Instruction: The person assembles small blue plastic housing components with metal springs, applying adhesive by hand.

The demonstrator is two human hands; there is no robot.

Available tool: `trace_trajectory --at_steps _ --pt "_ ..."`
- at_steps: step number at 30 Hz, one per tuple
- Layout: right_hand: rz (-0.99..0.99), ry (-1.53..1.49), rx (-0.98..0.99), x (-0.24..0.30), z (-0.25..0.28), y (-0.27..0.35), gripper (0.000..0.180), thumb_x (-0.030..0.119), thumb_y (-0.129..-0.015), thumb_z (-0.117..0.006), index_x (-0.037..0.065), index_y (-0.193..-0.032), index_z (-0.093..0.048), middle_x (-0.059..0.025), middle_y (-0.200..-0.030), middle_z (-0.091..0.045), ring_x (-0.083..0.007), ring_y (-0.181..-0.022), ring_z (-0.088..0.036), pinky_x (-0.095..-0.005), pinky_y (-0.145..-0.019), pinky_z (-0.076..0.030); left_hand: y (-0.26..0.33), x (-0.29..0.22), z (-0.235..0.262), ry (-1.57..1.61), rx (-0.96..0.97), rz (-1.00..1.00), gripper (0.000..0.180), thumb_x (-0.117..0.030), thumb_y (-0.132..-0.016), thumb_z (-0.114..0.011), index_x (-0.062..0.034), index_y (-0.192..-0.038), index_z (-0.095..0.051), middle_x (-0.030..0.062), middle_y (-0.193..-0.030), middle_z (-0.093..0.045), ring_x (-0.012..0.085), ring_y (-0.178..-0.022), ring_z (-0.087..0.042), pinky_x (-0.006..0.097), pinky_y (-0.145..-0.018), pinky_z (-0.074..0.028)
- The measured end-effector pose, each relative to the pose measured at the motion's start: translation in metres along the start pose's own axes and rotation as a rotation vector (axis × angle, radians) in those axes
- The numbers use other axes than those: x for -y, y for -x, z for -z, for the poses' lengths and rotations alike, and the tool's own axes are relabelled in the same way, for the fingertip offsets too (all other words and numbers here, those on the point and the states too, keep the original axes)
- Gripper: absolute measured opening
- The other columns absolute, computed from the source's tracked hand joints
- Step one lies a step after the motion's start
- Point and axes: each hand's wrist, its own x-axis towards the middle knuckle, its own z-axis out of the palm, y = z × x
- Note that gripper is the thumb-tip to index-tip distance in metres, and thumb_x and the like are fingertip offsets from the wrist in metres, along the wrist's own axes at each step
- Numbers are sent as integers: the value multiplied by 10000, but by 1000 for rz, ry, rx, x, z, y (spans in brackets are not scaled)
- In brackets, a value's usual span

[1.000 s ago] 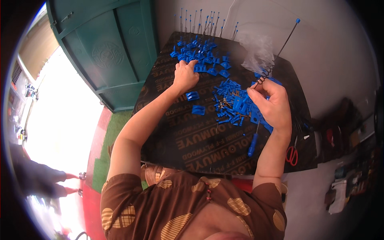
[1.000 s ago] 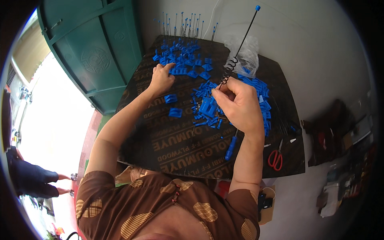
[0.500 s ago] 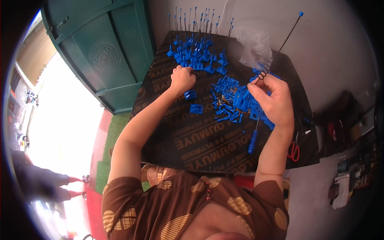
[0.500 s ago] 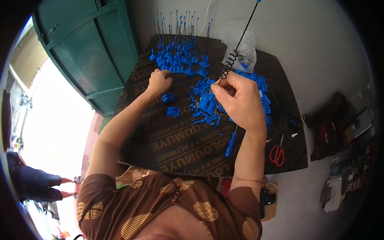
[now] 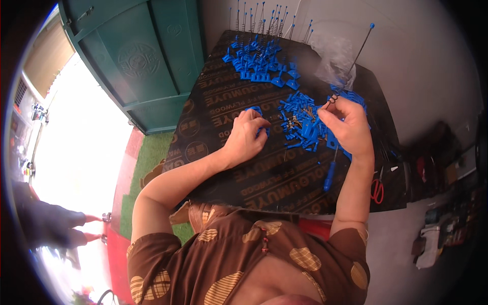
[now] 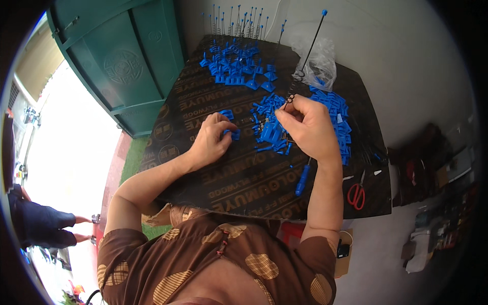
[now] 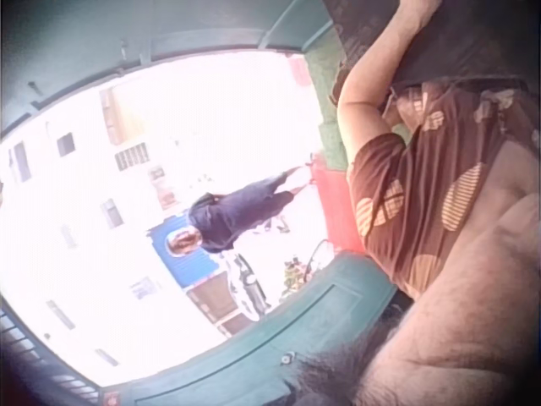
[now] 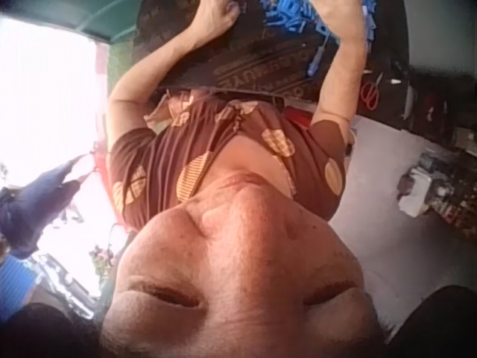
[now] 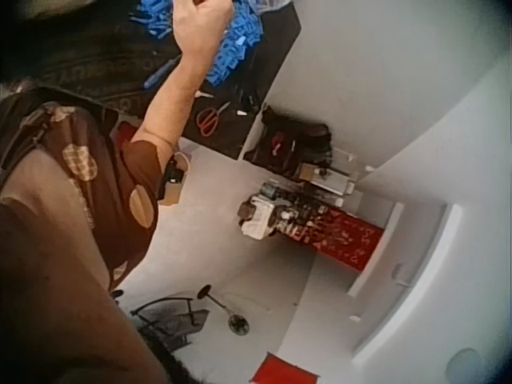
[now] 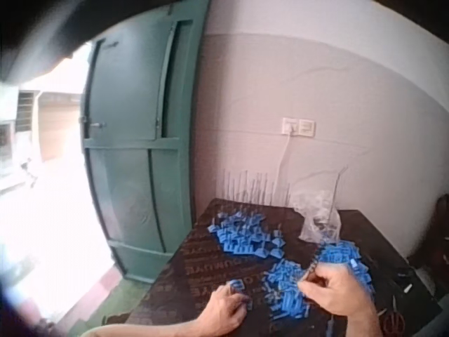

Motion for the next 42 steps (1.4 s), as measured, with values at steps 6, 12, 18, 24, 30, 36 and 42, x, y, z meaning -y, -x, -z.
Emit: trace_trajectory --at_steps 6,12,18,24,30,36,42 --pt "-43 -80 26 -22 -42 20 113 71 -817 -664 -22 -770 -620 14 -664 -597 -26 -578 -485 -215 -509 -382 15 2 1 38 -35 27 152 -20 -766 -555 -6 -858 -675 132 -897 -573 307 -894 -532 411 -771 -408" --pt "-2 -25 -56 -44 -76 36 82 52 -809 -661 -15 -784 -622 -40 -678 -624 -63 -581 -545 -231 -518 -416 19 3 4 38 -30 54 168 7 -773 -556 3 -897 -670 134 -917 -576 297 -900 -532 394 -805 -426" --pt "33 -56 -113 -49 -91 46 70 38 -804 -657 -14 -786 -614 -41 -678 -601 -76 -576 -539 -231 -509 -404 21 3 4 72 -52 69 190 13 -766 -556 -1 -919 -669 138 -894 -571 307 -881 -537 399 -794 -427" --pt "75 15 -104 -49 -90 53 52 18 -800 -646 -23 -797 -615 -50 -692 -585 -91 -567 -527 -237 -506 -397 -19 13 18 -192 -83 22 421 -19 -764 -546 -35 -1185 -559 157 -900 -566 346 -905 -526 427 -800 -422" --pt "94 -8 -90 -47 -90 56 60 8 -794 -647 -34 -795 -606 -62 -707 -577 -105 -581 -535 -239 -506 -397 -86 51 15 -265 -7 194 620 -58 -746 -546 15 -1339 -380 216 -826 -628 391 -807 -610 488 -754 -464" --pt "87 7 -84 -51 -88 55 60 0 -787 -648 -30 -784 -596 -76 -701 -565 -139 -579 -546 -250 -508 -412 -147 67 33 227 -85 274 682 -24 -728 -516 25 -1384 -334 191 -717 -641 285 -655 -657 365 -653 -518" --pt "108 18 -73 -49 -89 55 64 -5 -782 -645 -30 -767 -588 -91 -694 -564 -191 -598 -553 -289 -516 -425 -169 66 37 254 0 318 670 -19 -728 -501 29 -1382 -364 154 -680 -652 221 -620 -653 325 -624 -515"
